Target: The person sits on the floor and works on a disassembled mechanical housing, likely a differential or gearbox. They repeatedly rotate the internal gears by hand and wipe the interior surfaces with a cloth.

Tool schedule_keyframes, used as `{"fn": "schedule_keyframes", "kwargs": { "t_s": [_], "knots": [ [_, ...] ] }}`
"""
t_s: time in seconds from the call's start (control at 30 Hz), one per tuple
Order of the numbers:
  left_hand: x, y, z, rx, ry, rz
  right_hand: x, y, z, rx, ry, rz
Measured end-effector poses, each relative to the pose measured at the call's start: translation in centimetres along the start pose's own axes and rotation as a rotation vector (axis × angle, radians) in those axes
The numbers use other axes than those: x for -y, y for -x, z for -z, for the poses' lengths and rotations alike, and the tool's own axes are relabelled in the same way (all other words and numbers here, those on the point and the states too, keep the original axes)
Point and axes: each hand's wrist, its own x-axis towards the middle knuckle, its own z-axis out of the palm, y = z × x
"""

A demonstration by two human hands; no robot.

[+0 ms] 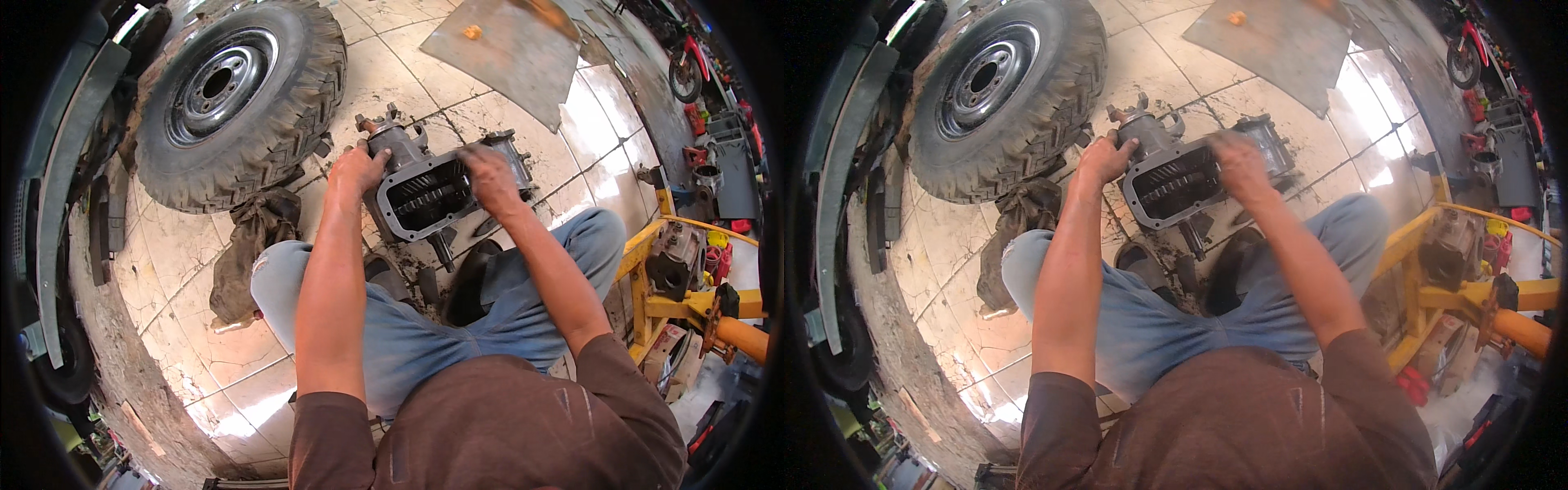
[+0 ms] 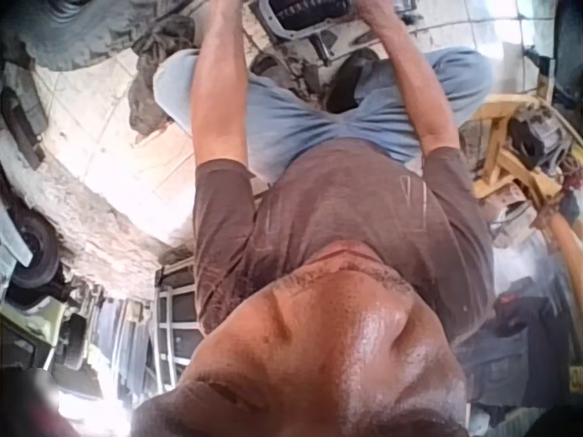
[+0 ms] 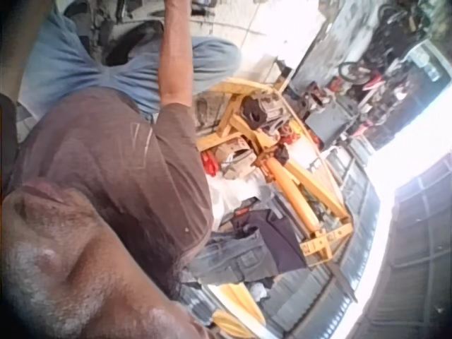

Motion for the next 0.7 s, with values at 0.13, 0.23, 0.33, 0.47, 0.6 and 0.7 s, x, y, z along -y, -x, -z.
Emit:
{"fn": "schedule_keyframes", "kwargs": {
  "t_s": [0.13,0.23,0.33,0.47,0.6,0.7],
  "knots": [
    [-0.4,0.0,0.2,0.035,0.03,0.006,-1.0,1.1,-0.1,-0.018,0.156,-0.2],
    [-0.2,-0.4,0.8,0.141,-0.01,0.061,1.7,0.2,-0.7,0.021,-0.01,-0.043],
    [-0.4,0.0,0.4,0.06,-0.026,0.039,-0.2,0.8,-0.2,0.026,0.044,-0.101],
    [-0.3,-0.2,0.3,0.038,-0.027,0.018,-1.5,1.7,0.0,-0.02,0.164,-0.26],
    [-0.3,-0.2,0.4,0.05,-0.022,-0.014,0.0,1.1,-1.6,-0.015,0.026,-0.174],
    [-0.3,0.1,0.2,0.023,-0.027,-0.021,-1.1,1.7,-0.6,0.047,0.146,-0.323]
  ]
}}
